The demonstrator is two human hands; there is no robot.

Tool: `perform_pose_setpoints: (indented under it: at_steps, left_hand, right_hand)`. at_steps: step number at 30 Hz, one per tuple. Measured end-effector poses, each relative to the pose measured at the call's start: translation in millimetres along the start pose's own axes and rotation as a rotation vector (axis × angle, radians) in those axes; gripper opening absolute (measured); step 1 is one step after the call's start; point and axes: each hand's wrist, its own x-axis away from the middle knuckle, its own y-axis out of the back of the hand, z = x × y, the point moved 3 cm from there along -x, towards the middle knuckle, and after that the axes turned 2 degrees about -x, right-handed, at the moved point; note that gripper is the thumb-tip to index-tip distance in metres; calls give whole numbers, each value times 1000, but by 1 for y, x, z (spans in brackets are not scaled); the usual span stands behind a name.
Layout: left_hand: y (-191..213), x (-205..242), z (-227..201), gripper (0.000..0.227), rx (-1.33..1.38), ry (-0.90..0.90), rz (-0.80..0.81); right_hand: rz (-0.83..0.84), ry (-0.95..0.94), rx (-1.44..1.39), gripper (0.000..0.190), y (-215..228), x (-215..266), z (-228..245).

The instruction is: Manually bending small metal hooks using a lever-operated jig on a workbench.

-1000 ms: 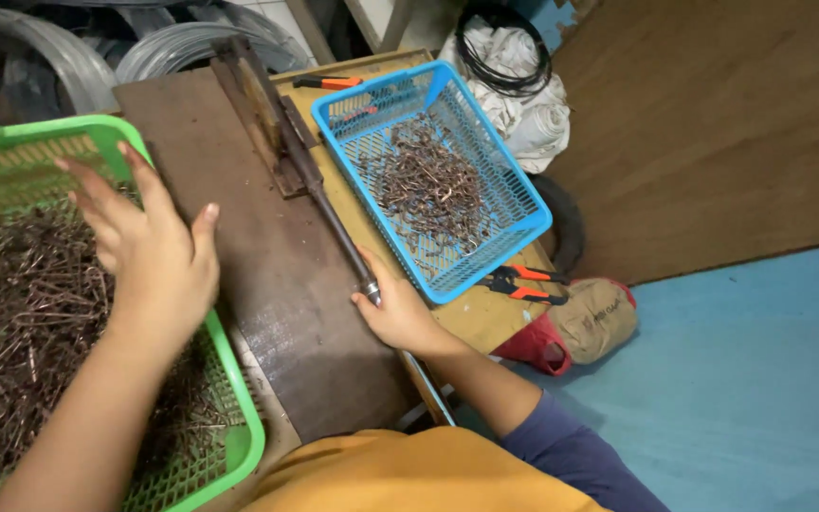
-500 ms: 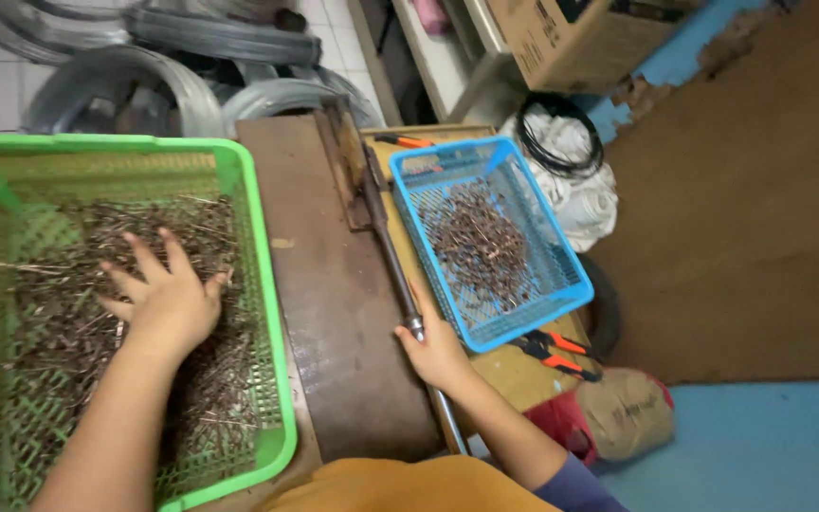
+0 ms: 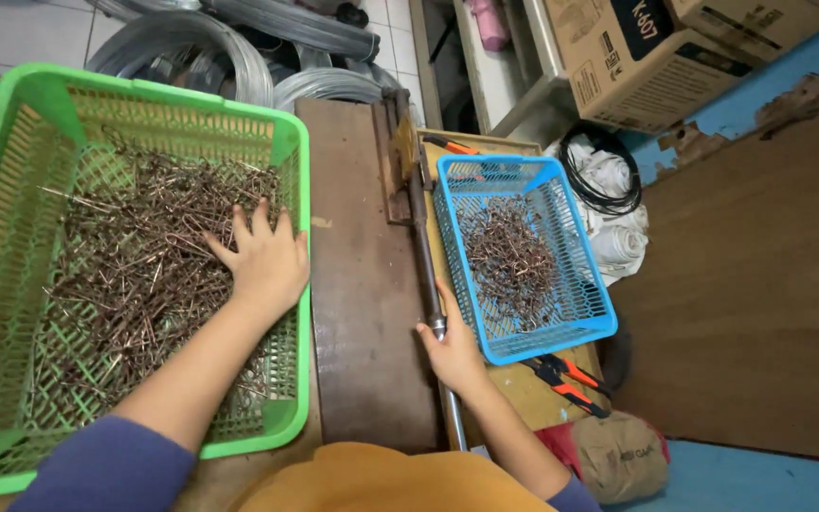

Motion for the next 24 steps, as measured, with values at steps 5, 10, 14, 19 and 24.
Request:
perform_pose_setpoints:
  at_steps: [5,10,14,19,24]
  left_hand:
    - [-2,0,-15,39,57,50,-124]
    - [-11,-10,-26,38,154,129,-32]
    - [-6,-10,-25,45,96,132,-29]
    - [56,-25,2,69,-24,68,173]
    - [64,-22,47,98,-158,-52,393]
  right_hand:
    - [-8,-2,6,87,-4,-9,-18]
    - [-8,11,-11,87,-4,-11,-16]
    - [-10,13,-3,87,-1,-4,-4]
    - [-7,12,-40,88,-1,-10,-10]
    - [-15,-2,-60,87,1,-2,6]
